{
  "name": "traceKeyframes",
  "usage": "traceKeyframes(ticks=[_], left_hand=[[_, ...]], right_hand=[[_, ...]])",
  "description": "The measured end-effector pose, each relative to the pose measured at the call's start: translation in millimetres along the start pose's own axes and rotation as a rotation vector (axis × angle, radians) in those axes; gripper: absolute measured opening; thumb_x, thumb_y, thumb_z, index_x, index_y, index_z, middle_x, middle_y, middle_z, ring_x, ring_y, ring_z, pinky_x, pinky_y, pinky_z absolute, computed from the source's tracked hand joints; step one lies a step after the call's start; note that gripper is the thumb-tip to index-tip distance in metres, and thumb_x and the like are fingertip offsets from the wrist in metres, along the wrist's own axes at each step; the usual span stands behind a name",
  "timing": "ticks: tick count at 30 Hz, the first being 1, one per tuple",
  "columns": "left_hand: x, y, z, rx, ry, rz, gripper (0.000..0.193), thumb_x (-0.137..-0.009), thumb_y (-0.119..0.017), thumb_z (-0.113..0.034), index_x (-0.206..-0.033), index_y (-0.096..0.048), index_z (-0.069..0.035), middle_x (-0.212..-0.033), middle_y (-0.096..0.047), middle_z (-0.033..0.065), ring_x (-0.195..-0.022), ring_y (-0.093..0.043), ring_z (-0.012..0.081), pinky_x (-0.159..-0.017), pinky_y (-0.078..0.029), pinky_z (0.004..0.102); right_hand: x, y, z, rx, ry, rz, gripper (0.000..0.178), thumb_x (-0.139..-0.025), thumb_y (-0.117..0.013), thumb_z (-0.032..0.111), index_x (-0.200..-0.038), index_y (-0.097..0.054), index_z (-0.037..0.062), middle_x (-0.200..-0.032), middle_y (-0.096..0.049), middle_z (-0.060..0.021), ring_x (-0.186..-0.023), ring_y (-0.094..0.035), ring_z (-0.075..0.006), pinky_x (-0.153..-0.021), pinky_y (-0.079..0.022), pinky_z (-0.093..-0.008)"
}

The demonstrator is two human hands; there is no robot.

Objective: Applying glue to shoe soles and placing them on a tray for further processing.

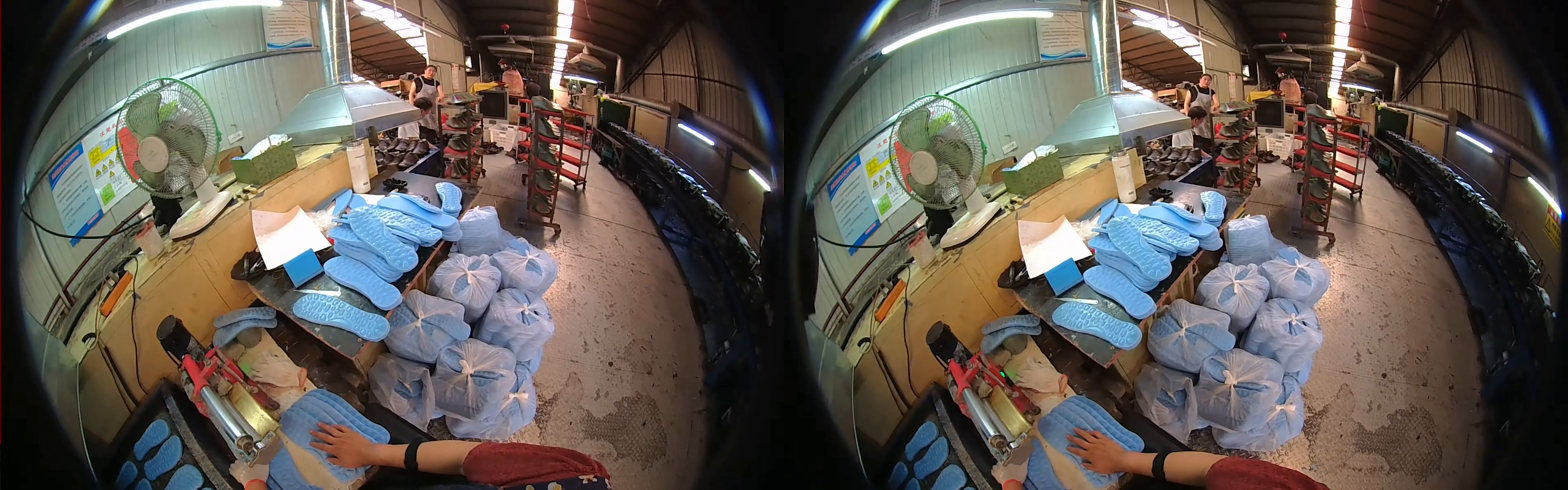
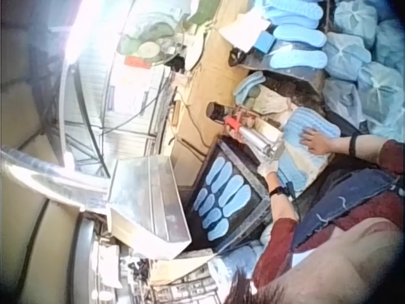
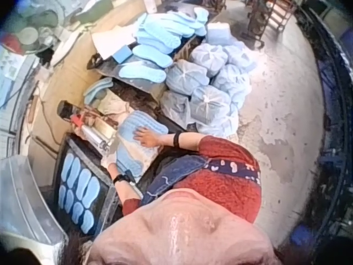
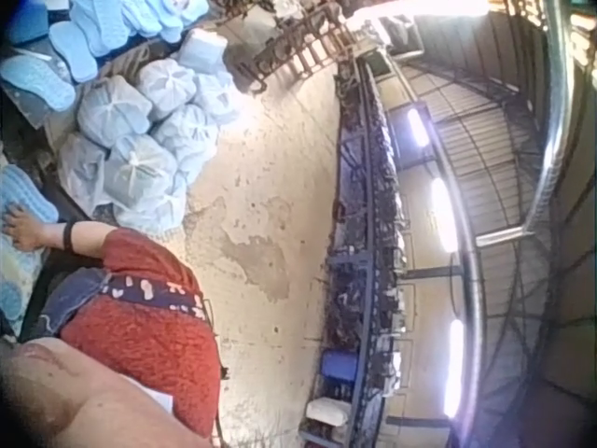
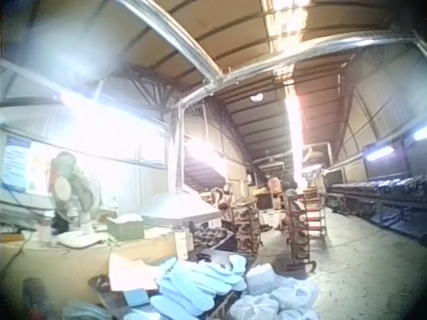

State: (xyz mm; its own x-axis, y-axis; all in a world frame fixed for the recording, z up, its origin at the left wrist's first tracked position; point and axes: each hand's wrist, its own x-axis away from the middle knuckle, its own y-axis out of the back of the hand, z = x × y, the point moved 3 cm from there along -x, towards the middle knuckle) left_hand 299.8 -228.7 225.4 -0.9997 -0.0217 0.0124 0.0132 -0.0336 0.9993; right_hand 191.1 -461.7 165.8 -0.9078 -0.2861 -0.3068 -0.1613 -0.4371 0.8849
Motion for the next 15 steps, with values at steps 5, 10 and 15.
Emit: traceKeyframes(ticks=[5,10,15], left_hand=[[-5.7,20.9,-31.3,0.068,0.075,0.076,0.056,-0.09,-0.053,-0.045,-0.13,-0.051,-0.005,-0.125,-0.057,0.0114,-0.114,-0.055,0.0263,-0.096,-0.044,0.038],[-97.4,-119.2,42.5,0.587,-0.355,0.18,0.072,-0.084,-0.054,-0.056,-0.133,-0.046,-0.005,-0.133,-0.05,0.0147,-0.114,-0.053,0.0313,-0.096,-0.043,0.0431],[-141.2,-172.4,39.2,2.229,-0.119,0.29,0.067,-0.074,-0.069,-0.049,-0.118,-0.056,-0.001,-0.107,-0.063,0.0126,-0.086,-0.063,0.0243,-0.08,-0.052,0.0382]], right_hand=[[2.8,-3.8,-6.3,-0.032,-0.025,0.002,0.056,-0.09,-0.055,0.032,-0.14,-0.041,0.0108,-0.151,-0.028,-0.0114,-0.141,-0.022,-0.0322,-0.108,-0.025,-0.0457],[-1.9,2.7,2.5,-0.092,-0.002,0.02,0.057,-0.09,-0.054,0.032,-0.139,-0.041,0.006,-0.152,-0.026,-0.0139,-0.142,-0.019,-0.0336,-0.111,-0.022,-0.0469],[2.2,4.5,-5.9,-0.09,-0.039,0.008,0.058,-0.089,-0.055,0.032,-0.139,-0.042,0.0055,-0.152,-0.026,-0.0138,-0.142,-0.02,-0.0337,-0.111,-0.022,-0.0463]])
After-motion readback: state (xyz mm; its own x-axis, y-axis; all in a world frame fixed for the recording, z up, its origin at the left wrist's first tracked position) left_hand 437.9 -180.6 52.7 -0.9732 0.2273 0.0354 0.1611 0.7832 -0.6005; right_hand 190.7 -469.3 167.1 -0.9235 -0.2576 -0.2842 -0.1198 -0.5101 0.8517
